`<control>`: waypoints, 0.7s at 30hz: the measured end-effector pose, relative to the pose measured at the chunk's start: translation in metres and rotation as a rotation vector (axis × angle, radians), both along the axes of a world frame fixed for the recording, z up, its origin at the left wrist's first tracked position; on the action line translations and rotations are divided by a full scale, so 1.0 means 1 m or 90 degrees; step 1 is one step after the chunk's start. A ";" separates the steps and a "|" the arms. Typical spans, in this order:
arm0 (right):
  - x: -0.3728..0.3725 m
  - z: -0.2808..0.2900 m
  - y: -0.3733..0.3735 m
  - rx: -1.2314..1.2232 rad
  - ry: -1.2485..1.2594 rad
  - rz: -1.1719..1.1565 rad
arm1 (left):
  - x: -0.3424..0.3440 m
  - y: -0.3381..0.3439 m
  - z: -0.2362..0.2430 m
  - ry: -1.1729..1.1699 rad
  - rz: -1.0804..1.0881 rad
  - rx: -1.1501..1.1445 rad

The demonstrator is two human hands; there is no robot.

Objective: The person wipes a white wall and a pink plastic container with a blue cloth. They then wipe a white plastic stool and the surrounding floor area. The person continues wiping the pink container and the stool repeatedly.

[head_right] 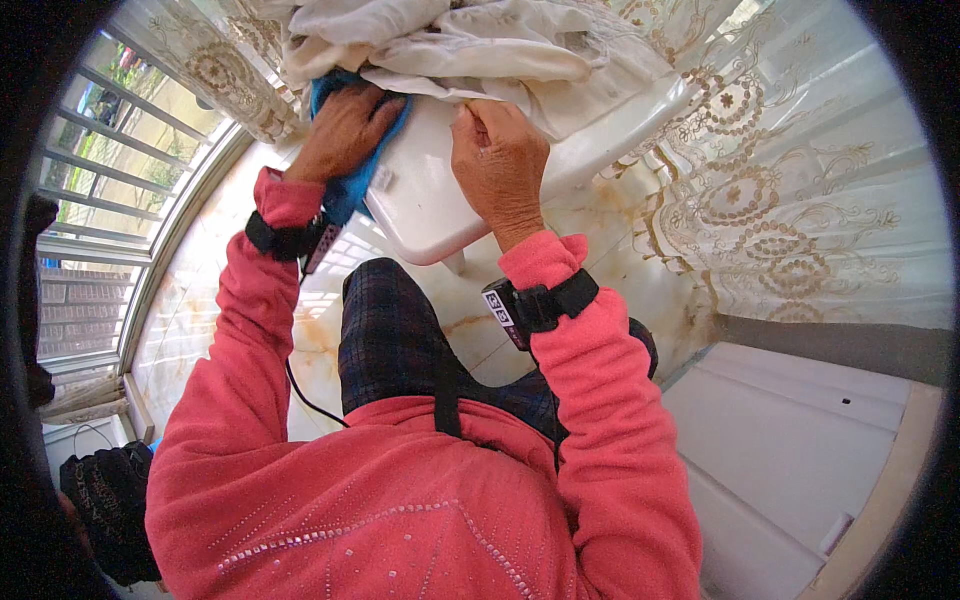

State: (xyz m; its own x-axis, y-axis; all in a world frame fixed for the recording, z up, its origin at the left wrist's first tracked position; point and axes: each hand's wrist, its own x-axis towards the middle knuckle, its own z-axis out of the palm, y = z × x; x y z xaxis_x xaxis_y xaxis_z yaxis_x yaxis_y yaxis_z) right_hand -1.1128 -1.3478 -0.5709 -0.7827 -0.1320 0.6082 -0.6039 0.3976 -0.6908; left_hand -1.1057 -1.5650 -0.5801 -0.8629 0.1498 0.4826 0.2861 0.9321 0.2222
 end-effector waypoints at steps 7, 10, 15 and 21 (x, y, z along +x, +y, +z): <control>0.000 0.002 -0.004 -0.045 0.001 0.007 | -0.038 -0.023 -0.007 0.036 -0.004 -0.063; 0.003 0.004 -0.001 -0.056 -0.019 0.000 | -0.006 0.000 -0.001 0.023 0.005 -0.098; 0.002 0.001 0.000 -0.126 -0.024 -0.017 | 0.064 0.068 0.016 -0.011 -0.133 0.010; 0.000 0.002 0.003 -0.201 -0.135 0.039 | 0.068 0.080 0.024 -0.087 -0.177 0.023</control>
